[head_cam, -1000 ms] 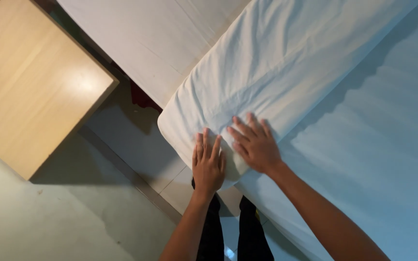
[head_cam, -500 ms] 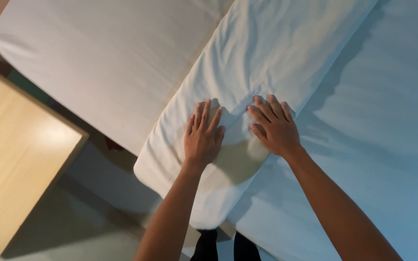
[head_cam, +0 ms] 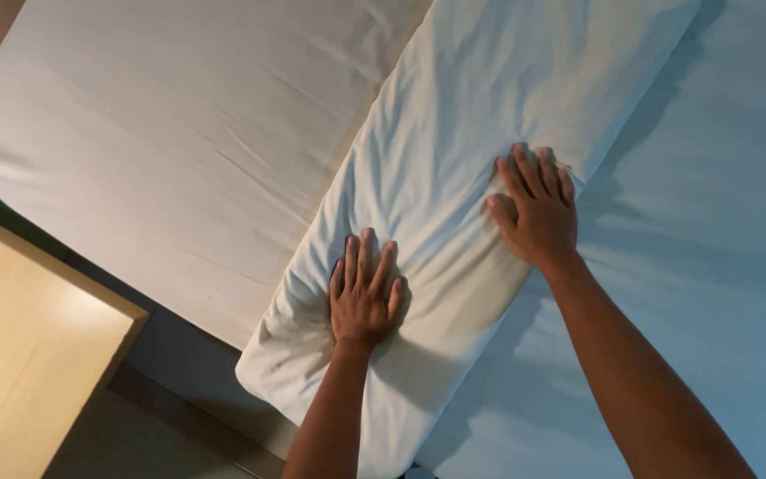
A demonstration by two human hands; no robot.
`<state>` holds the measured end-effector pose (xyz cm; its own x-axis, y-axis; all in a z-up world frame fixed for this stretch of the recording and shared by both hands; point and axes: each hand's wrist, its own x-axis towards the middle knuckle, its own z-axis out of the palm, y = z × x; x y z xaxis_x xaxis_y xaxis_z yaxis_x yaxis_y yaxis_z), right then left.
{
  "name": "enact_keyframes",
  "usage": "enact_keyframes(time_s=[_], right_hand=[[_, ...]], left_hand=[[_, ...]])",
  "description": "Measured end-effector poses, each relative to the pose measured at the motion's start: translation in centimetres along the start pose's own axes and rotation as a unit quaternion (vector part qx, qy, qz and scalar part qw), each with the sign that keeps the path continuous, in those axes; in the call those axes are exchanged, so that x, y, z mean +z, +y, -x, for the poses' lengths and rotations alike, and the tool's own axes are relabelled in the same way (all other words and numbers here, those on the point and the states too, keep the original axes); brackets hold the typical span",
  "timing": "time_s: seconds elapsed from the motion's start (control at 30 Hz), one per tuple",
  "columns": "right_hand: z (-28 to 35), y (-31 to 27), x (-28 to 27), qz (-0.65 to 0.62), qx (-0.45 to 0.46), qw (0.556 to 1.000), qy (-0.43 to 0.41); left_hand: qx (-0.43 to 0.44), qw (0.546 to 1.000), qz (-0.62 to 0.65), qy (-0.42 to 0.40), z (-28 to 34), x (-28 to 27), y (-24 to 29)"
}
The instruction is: The person folds the white duvet at the foot of the bed into a neat roll and smooths it down. They then walk around the bed to tuck in the white fitted sheet along the sides and corners, smoothing the fabric to ensure it is tight and wrinkle-free.
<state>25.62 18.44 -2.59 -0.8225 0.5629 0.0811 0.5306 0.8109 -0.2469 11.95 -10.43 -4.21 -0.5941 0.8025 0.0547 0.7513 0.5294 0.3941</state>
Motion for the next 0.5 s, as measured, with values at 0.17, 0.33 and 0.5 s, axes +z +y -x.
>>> enact_keyframes(time_s=[0.17, 0.33, 0.5], right_hand=[[-1.9, -2.9, 1.6, 0.035, -0.024, 0.998, -0.05], [0.0, -9.0, 2.2, 0.007, -0.124, 0.989, -0.082], [0.3, -8.8, 1.9, 0.039, -0.264, 0.956, -0.122]], left_hand=[[-0.009, 1.0, 0.001, 0.005, 0.4, 1.7, -0.7], [-0.02, 1.0, 0.006, -0.001, 0.3, 2.0, -0.8], [-0.009, 0.999, 0.011, 0.031, 0.5, 2.6, -1.0]])
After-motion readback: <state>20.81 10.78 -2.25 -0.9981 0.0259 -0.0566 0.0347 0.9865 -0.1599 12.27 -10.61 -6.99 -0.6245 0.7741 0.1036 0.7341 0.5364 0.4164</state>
